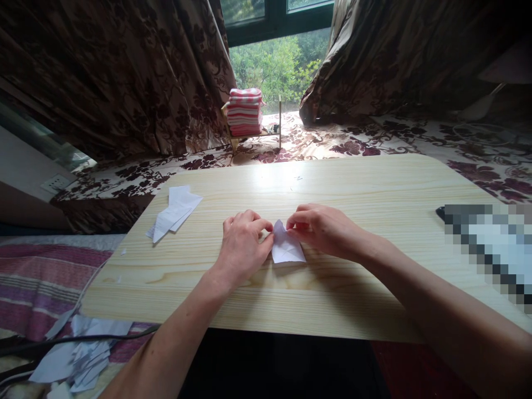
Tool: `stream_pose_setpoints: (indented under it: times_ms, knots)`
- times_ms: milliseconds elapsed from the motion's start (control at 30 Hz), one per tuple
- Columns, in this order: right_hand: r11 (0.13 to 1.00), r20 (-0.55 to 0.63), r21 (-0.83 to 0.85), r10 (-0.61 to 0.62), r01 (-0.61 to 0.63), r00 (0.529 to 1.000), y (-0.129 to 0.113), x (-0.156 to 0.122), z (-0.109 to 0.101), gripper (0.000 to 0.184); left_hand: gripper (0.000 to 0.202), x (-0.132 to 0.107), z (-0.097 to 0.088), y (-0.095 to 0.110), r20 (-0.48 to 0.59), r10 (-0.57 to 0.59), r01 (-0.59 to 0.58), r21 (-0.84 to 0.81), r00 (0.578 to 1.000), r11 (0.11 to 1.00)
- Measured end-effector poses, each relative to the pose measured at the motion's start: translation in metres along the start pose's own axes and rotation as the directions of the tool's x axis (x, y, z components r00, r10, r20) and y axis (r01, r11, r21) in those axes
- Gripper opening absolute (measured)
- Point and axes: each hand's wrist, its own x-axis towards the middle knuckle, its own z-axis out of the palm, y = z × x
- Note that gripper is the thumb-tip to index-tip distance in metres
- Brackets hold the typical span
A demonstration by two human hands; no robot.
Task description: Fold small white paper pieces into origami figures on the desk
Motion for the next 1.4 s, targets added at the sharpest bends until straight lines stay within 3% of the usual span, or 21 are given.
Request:
stream_pose_setpoints:
  times_ms: [300, 1200, 1400]
  knots:
    - [1.000, -0.015, 0.001, -0.008, 0.008, 1.000, 0.0021, -0.0001, 0.0018, 0.015, 0.013, 0.0046, 0.0010, -0.0031, -0.005, 0.071, -0.071, -0.032, 0.997, 0.997]
    - [1.000, 0.002, -0.001, -0.004, 0.004, 1.000, 0.0021, 0.0001, 0.0004, 0.015, 0.020, 0.0074, 0.0000, -0.0017, 0.017, 0.233, -0.234, 0.099, 0.972, 0.967]
    - [1.000, 0.006, -0.012, -0.005, 0.005, 1.000, 0.0010, 0.0004, -0.0005, 0.015, 0.009, 0.0079, 0.0062, -0.0025, -0.081, 0.229, -0.214, 0.160, 0.970, 0.964]
